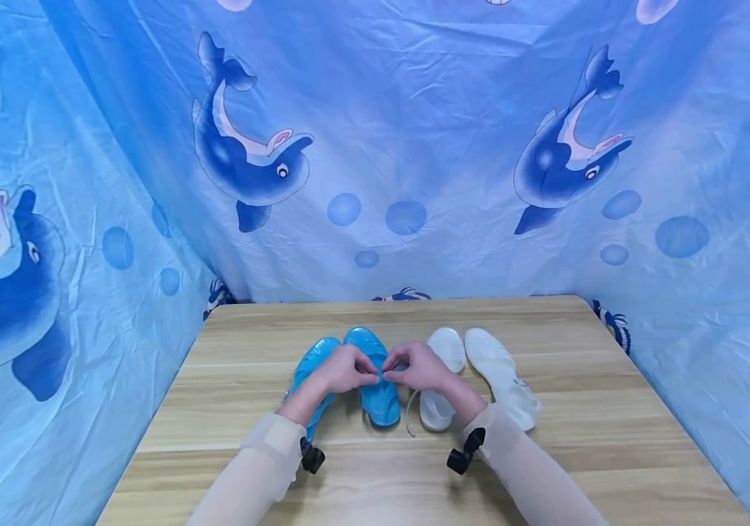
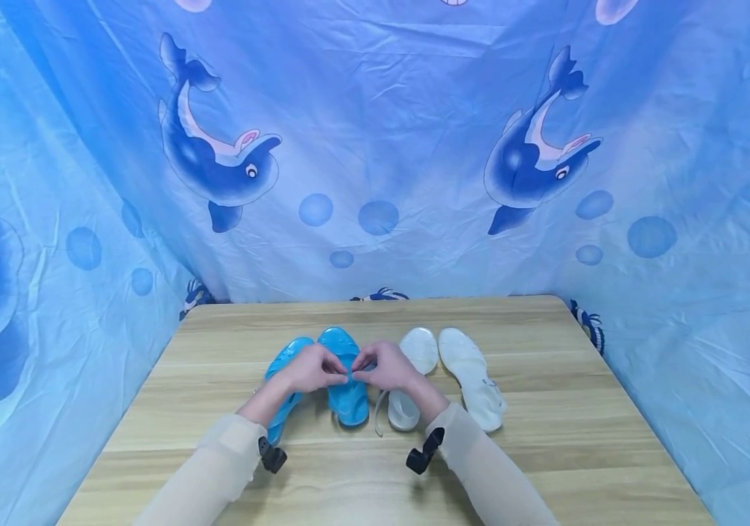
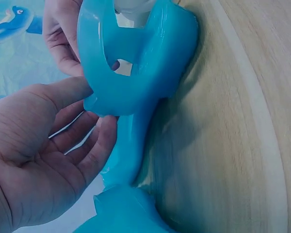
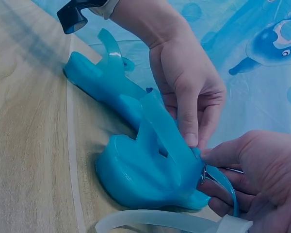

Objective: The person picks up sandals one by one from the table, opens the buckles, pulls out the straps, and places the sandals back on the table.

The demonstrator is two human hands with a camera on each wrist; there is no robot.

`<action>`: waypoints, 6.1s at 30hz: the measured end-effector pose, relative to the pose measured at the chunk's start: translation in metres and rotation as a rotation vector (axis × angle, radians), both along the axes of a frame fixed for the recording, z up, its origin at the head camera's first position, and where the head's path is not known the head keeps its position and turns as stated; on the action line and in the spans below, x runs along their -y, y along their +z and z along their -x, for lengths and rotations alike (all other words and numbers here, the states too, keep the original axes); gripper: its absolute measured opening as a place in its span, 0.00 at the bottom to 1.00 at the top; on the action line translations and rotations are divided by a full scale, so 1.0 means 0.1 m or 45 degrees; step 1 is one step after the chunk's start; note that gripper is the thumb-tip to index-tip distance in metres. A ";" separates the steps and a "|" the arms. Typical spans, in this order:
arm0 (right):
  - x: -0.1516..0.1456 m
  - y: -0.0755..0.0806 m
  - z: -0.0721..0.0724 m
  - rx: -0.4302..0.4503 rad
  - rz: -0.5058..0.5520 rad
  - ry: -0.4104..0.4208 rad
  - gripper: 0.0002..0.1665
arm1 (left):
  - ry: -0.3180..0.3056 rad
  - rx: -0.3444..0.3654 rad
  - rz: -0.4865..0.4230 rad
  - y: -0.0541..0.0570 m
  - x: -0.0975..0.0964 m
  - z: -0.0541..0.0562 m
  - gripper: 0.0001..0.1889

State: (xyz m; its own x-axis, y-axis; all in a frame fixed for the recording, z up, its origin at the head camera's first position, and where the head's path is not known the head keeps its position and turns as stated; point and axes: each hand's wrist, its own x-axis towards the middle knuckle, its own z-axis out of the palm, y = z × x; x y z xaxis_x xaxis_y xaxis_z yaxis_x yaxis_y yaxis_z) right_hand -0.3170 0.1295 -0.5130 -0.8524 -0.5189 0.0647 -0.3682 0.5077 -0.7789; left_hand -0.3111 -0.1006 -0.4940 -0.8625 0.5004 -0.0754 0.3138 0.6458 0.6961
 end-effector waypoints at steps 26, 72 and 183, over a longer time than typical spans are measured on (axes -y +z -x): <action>-0.04 0.00 -0.03 -0.019 -0.001 -0.039 0.02 | -0.022 0.007 -0.007 0.02 -0.04 0.12 0.07; -0.05 -0.02 -0.05 -0.003 0.018 -0.041 0.03 | -0.042 0.048 -0.079 -0.03 -0.01 0.14 0.09; -0.06 -0.14 -0.08 -0.032 0.092 -0.146 0.05 | 0.121 0.014 -0.197 -0.08 0.10 0.09 0.09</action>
